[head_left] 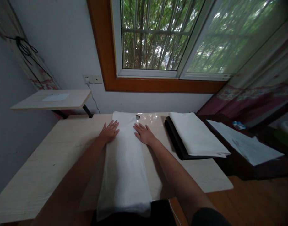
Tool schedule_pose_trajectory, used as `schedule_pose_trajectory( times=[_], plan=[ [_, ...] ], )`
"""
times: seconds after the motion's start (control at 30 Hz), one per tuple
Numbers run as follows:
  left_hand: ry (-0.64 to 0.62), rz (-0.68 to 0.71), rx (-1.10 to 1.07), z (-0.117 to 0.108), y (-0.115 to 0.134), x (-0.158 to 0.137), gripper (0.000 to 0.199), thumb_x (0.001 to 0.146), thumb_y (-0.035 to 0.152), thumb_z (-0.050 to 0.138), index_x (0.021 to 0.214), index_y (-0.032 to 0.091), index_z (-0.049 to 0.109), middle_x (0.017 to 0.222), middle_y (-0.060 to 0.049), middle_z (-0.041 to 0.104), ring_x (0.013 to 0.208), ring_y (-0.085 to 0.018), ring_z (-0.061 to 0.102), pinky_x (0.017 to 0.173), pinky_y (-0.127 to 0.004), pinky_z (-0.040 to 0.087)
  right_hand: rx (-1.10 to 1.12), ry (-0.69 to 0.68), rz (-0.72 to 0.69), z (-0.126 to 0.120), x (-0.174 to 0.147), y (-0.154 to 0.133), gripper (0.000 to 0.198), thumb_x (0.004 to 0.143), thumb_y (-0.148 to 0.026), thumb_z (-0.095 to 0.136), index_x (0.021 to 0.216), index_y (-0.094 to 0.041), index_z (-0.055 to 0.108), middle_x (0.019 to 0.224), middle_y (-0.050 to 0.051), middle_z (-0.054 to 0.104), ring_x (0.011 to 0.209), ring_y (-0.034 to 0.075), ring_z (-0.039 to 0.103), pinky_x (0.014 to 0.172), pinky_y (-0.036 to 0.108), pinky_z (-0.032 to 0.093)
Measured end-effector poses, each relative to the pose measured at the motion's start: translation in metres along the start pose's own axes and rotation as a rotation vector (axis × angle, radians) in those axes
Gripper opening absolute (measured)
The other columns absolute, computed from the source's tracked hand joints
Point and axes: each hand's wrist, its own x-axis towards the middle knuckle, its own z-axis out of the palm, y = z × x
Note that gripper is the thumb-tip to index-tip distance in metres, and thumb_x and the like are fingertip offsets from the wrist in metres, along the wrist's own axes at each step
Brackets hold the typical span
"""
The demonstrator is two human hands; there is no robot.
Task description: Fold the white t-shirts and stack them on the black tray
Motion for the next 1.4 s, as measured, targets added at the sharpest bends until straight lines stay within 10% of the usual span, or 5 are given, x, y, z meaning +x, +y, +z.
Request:
schedule_pose_trajectory(
  times=[0.6, 0.9, 1.4],
  plan=[
    [0.225, -0.091, 0.04, -0.009, 0.025, -0.048, 0.054, 0.103, 0.035, 0.029, 0.152, 0.02, 0.044, 0.166, -0.008, 0.031, 0.156, -0.029, 0.022, 0.125, -0.059, 0.019, 0.087, 0.104, 0.116, 0.005, -0.027, -0.012, 0.05, 0.105, -0.035, 0.036, 0.152, -0.02, 0.046, 0.162, 0.006, 0.039, 0.153, 0.023, 0.028, 0.126, 0.048, 0.019],
    [0.172, -0.042, 0.021, -0.002, 0.089, -0.071, 0.054, 0.103, 0.029, 0.027, 0.154, 0.017, 0.042, 0.163, -0.01, 0.036, 0.153, -0.025, 0.03, 0.126, -0.051, 0.021, 0.118, 0.218, 0.153, 0.005, -0.029, -0.089, 0.054, 0.106, -0.03, 0.029, 0.154, -0.01, 0.041, 0.164, 0.014, 0.034, 0.153, 0.024, 0.029, 0.125, 0.044, 0.023],
    [0.105, -0.154, 0.061, -0.003, 0.055, -0.111, 0.058, 0.105, 0.038, 0.022, 0.157, 0.018, 0.036, 0.166, -0.009, 0.029, 0.155, -0.027, 0.024, 0.124, -0.059, 0.018, -0.007, 0.147, 0.16, 0.012, -0.06, -0.082, 0.059, 0.107, -0.044, 0.03, 0.157, -0.014, 0.039, 0.165, 0.012, 0.03, 0.154, 0.029, 0.025, 0.125, 0.053, 0.018]
  ],
)
